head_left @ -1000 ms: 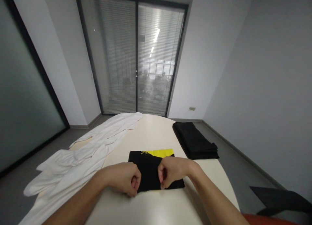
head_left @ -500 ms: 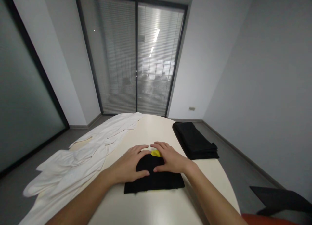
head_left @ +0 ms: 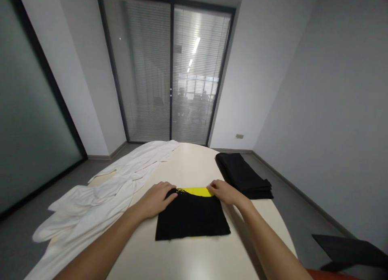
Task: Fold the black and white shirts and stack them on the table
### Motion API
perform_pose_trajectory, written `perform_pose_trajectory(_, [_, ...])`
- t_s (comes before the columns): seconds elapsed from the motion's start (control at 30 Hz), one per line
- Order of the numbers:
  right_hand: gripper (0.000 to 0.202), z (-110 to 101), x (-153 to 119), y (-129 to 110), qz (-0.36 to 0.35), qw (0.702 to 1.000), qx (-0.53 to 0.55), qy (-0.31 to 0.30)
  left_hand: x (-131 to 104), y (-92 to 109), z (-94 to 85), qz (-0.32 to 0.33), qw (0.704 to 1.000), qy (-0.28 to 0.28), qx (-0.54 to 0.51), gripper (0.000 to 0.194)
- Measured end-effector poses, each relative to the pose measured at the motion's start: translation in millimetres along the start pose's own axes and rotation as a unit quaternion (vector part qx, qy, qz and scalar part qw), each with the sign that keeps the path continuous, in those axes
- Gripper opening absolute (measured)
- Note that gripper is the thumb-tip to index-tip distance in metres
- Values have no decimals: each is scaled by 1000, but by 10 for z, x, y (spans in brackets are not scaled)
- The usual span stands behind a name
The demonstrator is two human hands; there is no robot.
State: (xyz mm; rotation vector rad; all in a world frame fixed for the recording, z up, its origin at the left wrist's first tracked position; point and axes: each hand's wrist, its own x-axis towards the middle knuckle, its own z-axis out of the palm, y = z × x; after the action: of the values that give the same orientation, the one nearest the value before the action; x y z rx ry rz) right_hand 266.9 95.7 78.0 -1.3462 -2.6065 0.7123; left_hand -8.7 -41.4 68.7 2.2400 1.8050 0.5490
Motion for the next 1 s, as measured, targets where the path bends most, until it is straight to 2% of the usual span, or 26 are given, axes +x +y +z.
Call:
perform_pose_trajectory(0.1, [31,62,74,100,-14,998,55,15,41,-11,7,-39,999,13,22,45])
perform_pose_trajectory(0.17, [29,116,109,93,-33,996,76,39,44,12,-15,-79,996,-7,32,51])
perform_pose_trajectory(0.27, [29,161,119,13,-68,991,89,74,18,81,-65,-115,991,-52,36,47])
perform_pose_trajectory(0.37, [33,124,71,-48,-24,995,46,82,-9,154,-79,-122,989,-74,46,52])
perform_pose_trajectory(0.43, [40,64,24,-53,31,998,9,49,-15,194,-59,-128,987,-78,66,62])
perform_pose_trajectory(0.5, [47,-4,-21,-46,56,998,0,2,-14,230,-29,-128,985,-80,83,66])
perform_pose_trajectory(0.6, [51,-101,-81,-56,49,997,11,-52,-10,282,9,-116,986,-77,87,61])
perform_pose_trajectory(0.8, [39,-251,-203,-102,57,982,-33,-179,-4,328,42,-116,987,-76,81,50])
perform_pose_trajectory(1.0, [38,-315,-255,-23,83,976,-73,-190,-11,301,45,-117,986,-83,80,50])
